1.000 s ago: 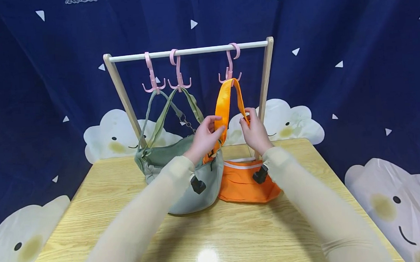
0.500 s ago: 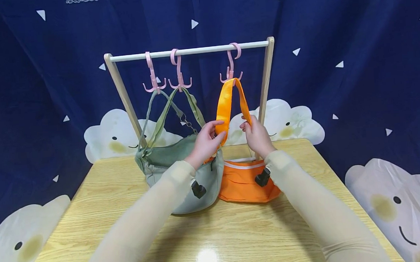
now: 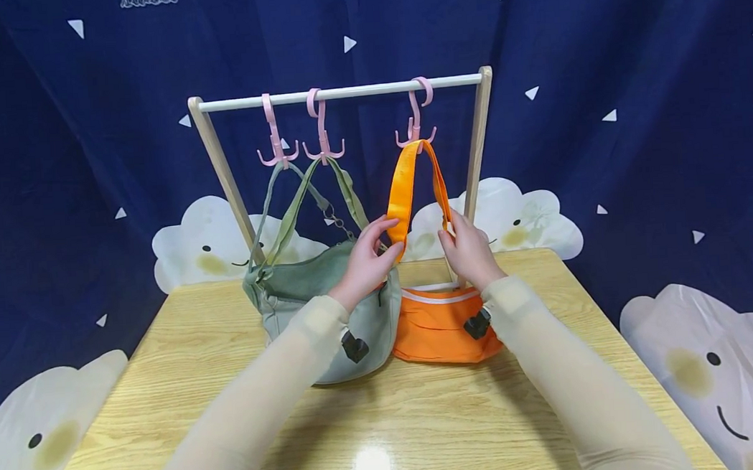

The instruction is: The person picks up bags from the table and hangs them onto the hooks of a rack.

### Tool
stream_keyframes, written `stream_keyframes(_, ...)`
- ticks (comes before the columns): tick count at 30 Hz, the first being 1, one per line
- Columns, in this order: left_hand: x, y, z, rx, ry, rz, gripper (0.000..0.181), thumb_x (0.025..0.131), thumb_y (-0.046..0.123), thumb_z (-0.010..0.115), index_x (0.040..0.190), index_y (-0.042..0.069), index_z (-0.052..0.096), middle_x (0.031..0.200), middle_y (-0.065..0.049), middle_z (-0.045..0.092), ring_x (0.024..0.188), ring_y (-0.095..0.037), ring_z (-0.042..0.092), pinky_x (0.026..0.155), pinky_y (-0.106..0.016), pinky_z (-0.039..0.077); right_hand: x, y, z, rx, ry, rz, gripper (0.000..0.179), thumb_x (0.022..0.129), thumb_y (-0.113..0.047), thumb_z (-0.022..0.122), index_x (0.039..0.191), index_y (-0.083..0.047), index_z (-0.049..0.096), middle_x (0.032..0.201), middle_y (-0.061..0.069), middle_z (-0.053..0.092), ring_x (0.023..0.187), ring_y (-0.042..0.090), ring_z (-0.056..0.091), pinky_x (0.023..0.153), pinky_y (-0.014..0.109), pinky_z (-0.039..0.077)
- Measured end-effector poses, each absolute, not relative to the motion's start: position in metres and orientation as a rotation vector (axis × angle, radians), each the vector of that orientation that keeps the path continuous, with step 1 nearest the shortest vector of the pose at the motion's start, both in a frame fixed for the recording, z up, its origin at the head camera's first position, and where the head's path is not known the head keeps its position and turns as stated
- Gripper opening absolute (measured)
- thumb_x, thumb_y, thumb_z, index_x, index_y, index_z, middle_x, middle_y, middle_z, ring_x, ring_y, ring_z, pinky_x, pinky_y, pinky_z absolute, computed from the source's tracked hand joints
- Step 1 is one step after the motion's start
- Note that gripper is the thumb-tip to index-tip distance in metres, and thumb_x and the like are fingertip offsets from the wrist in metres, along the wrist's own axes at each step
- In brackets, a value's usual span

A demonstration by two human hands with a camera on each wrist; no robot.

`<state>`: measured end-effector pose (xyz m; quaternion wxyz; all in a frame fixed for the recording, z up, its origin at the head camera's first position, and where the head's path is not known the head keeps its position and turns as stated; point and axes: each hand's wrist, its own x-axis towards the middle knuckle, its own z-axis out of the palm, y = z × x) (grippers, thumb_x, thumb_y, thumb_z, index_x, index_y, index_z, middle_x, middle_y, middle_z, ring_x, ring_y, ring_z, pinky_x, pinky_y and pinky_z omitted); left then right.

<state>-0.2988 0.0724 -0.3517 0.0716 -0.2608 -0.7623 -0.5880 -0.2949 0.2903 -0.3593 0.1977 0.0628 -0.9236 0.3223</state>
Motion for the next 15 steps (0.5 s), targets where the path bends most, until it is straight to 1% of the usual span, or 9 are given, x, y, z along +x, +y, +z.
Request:
stream_keyframes(3, -0.299, 0.07, -0.354, -0.78, -2.284, -1.792, 0.042, 0.098, 0.009, 0.067, 0.139, 0.0, 0.059, 0.162, -0.018, 0.039, 0.15, -0.032, 0.038, 0.121, -0.05, 0.035, -0.294, 0.292, -0.363, 0.184, -2.588, 0.861, 0.046, 0.107, -0.017, 0.054, 0.147, 0.003, 0.043, 0.132, 0.03, 0.055, 0.12, 0.049, 0.057, 0.104, 0.063, 0.047)
stream_keyframes(6, -0.298, 0.068, -0.356, -0.776, -2.275, -1.825, 0.042, 0.099, 0.008, 0.066, 0.139, 0.0, 0.059, 0.162, -0.016, 0.039, 0.15, -0.031, 0.038, 0.123, -0.048, 0.034, -0.29, 0.294, -0.368, 0.191, -2.575, 0.835, 0.054, 0.106, -0.019, 0.056, 0.153, 0.002, 0.038, 0.139, 0.031, 0.051, 0.119, 0.05, 0.056, 0.105, 0.063, 0.045)
stream_keyframes(10, -0.29, 0.065, -0.361, -0.781, -2.265, -1.854, 0.042, 0.099, 0.006, 0.065, 0.14, -0.001, 0.059, 0.161, -0.016, 0.04, 0.15, -0.031, 0.038, 0.124, -0.047, 0.032, -0.282, 0.297, -0.375, 0.205, -2.53, 0.808, 0.058, 0.104, -0.017, 0.06, 0.153, 0.004, 0.038, 0.148, 0.032, 0.043, 0.127, 0.052, 0.051, 0.111, 0.067, 0.036)
stream_keyframes(12, -0.286, 0.063, -0.364, -0.795, -2.262, -1.85, 0.042, 0.099, 0.005, 0.065, 0.14, -0.001, 0.059, 0.161, -0.017, 0.041, 0.15, -0.032, 0.039, 0.123, -0.047, 0.033, -0.278, 0.298, -0.378, 0.216, -2.503, 0.795, 0.059, 0.102, -0.015, 0.061, 0.153, 0.005, 0.039, 0.151, 0.033, 0.041, 0.134, 0.052, 0.046, 0.113, 0.069, 0.031)
stream_keyframes(15, -0.28, 0.06, -0.369, -0.824, -2.226, -1.865, 0.041, 0.098, 0.002, 0.064, 0.139, -0.004, 0.059, 0.157, -0.02, 0.043, 0.147, -0.033, 0.043, 0.122, -0.046, 0.035, -0.27, 0.301, -0.384, 0.229, -2.465, 0.794, 0.059, 0.101, -0.012, 0.063, 0.152, 0.005, 0.04, 0.153, 0.032, 0.04, 0.138, 0.05, 0.042, 0.113, 0.07, 0.029)
